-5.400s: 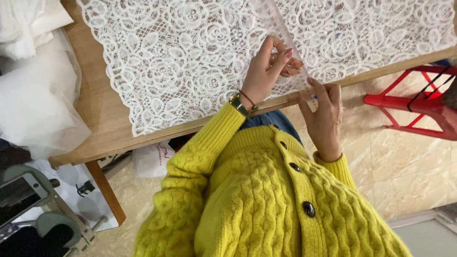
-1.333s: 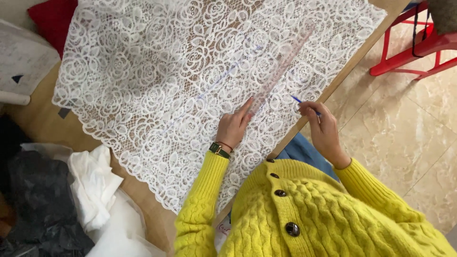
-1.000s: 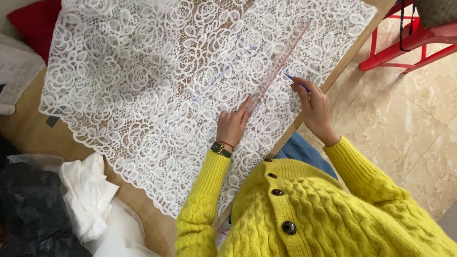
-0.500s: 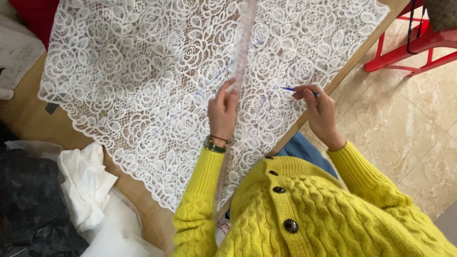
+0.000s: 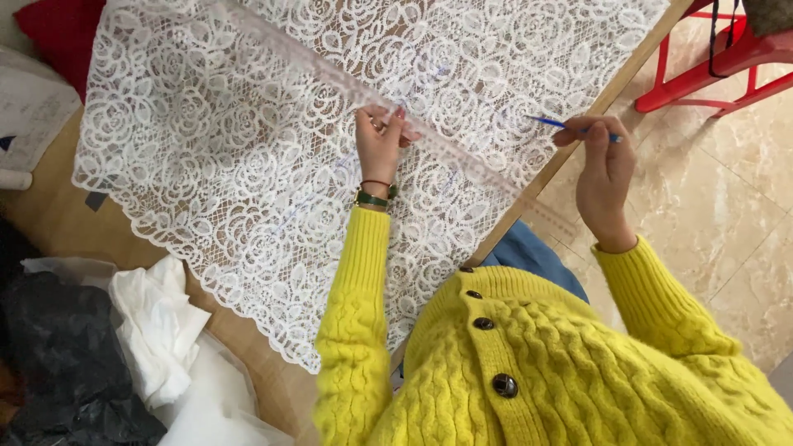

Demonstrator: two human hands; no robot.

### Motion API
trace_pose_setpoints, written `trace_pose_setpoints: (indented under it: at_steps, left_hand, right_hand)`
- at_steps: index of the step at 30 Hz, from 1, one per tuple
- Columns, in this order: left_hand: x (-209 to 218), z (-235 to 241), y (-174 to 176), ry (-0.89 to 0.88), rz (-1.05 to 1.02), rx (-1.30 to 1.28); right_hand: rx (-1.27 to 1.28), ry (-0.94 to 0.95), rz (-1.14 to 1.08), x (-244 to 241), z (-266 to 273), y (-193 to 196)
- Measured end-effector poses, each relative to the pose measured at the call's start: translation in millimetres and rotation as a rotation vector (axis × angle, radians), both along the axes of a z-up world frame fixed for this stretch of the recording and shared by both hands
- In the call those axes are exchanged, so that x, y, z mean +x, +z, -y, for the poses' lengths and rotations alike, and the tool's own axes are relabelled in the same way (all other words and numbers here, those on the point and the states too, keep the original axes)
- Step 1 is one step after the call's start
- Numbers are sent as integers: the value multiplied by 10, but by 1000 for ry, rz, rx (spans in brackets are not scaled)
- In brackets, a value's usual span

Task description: Measuring, marking, and cutting lace fabric on a work table in a sewing environment.

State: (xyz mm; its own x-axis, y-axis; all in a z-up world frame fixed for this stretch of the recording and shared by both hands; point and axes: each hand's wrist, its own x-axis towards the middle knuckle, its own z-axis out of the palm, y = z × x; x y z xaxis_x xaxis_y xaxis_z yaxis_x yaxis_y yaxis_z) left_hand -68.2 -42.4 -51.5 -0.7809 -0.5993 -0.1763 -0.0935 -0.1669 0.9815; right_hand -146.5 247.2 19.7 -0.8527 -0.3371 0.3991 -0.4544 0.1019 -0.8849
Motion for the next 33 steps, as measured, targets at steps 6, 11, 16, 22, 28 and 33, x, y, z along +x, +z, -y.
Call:
trace_pose_setpoints:
  at_steps: [6,11,16,22,28,33]
  left_hand:
    - [-322,-198,-413,-15,224,-84]
    - [-457,-220,-418,27,269,-100]
    - [-516,-258,-535,60,313,-156]
    - [-577,-271,-610,83,435,-359]
    - [-567,-301,-574,83,454,-435]
    - [-565,-309,-604,85,472,-471]
  right_hand:
    - [310,49,145,23,131,-233]
    - [436,112,99,-42,232,-324]
    - [473,176,94,-83,342,-351]
    - [451,241,98,-55,447,-356]
    - [519,262,79,-62,282,-389]
    - [679,269,28,-115,85,-284]
